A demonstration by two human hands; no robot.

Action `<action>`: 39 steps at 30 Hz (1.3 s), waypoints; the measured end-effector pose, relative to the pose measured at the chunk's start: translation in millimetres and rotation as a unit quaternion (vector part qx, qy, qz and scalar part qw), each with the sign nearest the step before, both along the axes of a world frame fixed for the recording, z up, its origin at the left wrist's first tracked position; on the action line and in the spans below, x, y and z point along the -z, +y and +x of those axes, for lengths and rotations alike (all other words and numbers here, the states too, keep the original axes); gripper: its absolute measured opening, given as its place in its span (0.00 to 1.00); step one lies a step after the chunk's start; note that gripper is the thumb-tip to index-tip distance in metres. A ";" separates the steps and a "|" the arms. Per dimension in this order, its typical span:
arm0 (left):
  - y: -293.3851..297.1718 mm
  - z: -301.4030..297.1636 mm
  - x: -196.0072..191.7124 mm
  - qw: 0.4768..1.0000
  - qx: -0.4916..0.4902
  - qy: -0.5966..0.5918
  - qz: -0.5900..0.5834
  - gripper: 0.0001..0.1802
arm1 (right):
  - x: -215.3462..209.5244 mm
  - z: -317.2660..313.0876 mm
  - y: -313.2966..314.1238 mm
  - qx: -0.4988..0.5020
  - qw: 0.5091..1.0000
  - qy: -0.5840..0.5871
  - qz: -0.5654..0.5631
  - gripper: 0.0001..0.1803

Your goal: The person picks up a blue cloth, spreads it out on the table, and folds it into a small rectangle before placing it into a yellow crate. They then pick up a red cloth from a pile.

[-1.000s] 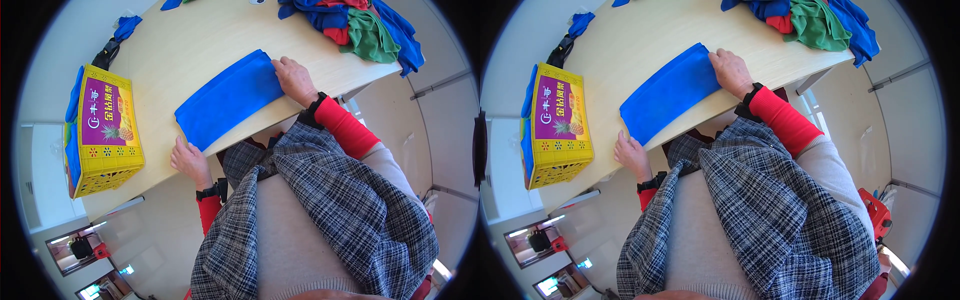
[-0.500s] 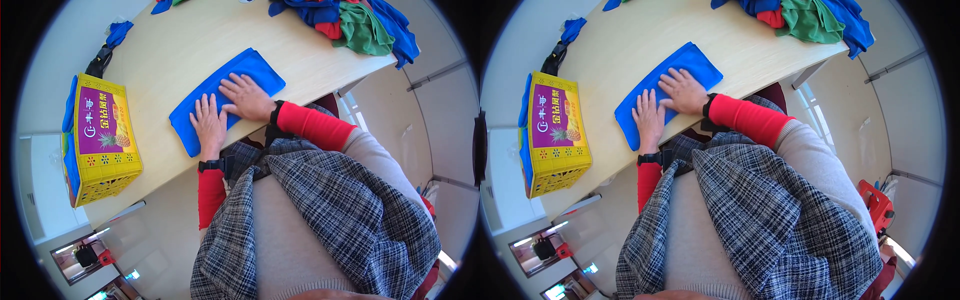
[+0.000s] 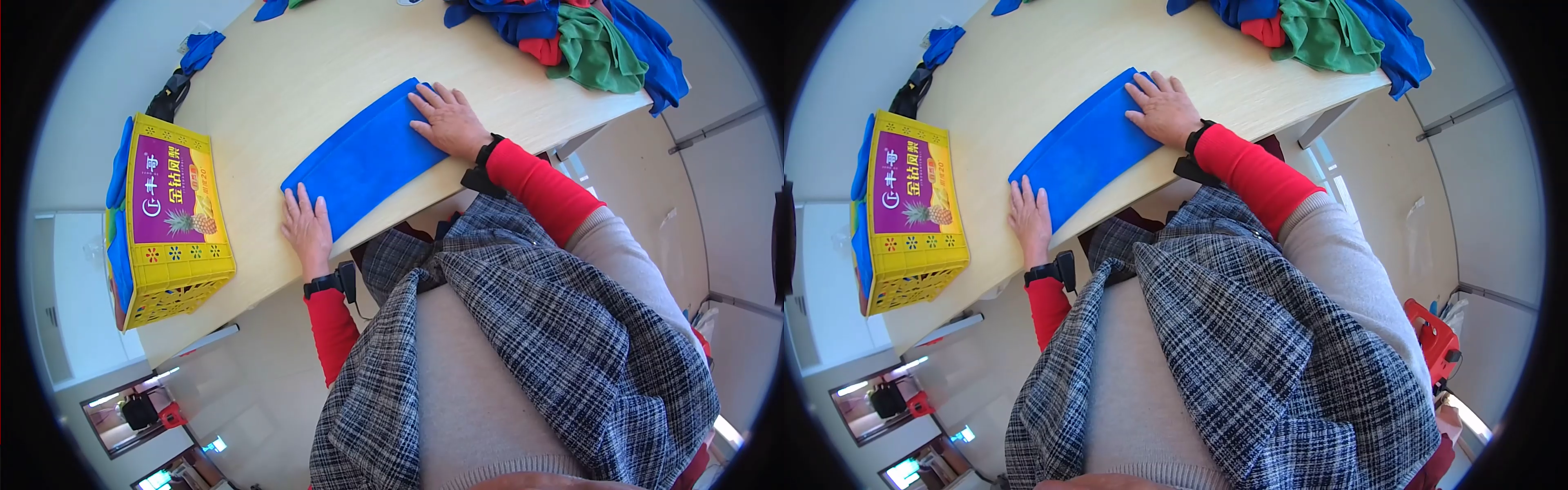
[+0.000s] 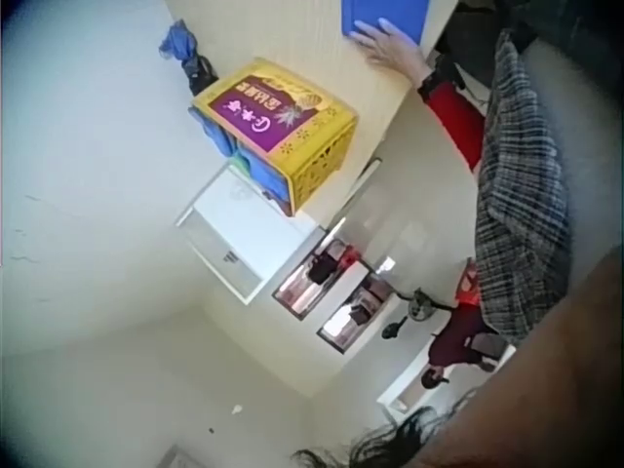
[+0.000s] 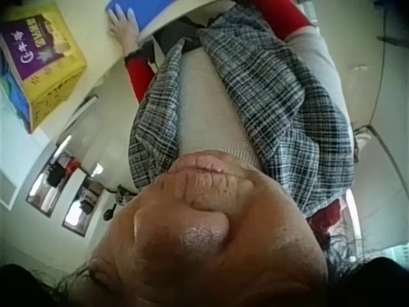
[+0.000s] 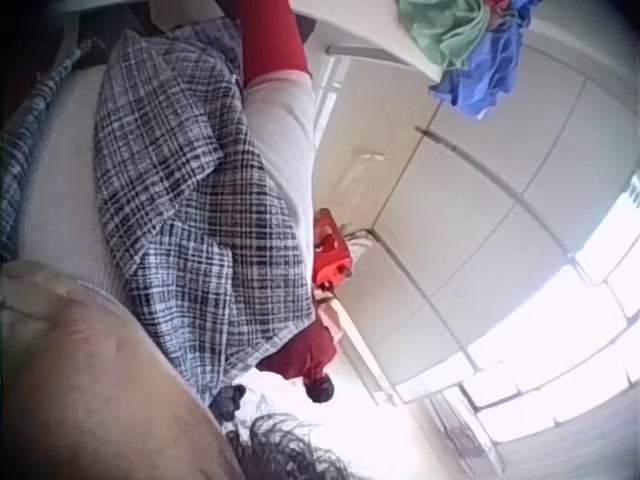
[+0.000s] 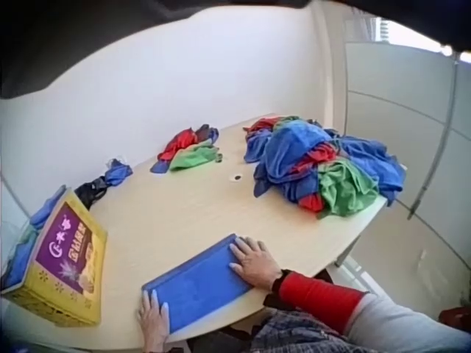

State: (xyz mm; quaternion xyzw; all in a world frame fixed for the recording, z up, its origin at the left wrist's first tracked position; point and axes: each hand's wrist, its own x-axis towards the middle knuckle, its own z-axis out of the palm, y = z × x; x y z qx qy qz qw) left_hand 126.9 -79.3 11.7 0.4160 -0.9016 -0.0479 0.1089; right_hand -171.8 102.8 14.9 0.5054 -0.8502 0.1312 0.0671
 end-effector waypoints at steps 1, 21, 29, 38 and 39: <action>-1.9 2.5 -3.6 1.000 -0.018 -0.016 0.009 0.36 | 1.3 -3.5 2.7 0.007 1.000 0.002 -0.009 0.35; 3.0 -0.4 -23.8 0.983 -0.155 0.051 0.084 0.27 | -17.2 98.1 -17.2 -0.179 0.983 0.001 0.030 0.51; -22.8 14.4 -10.6 0.774 -0.074 0.421 0.466 0.23 | -25.9 110.2 5.2 -0.190 0.979 0.012 0.072 0.53; -34.4 16.4 -55.6 0.584 -0.063 0.496 0.639 0.28 | -20.1 121.5 4.5 -0.204 0.976 0.008 0.077 0.52; -34.1 11.2 -66.0 0.578 -0.064 0.502 0.640 0.29 | -18.8 124.2 1.8 -0.211 0.975 0.009 0.075 0.52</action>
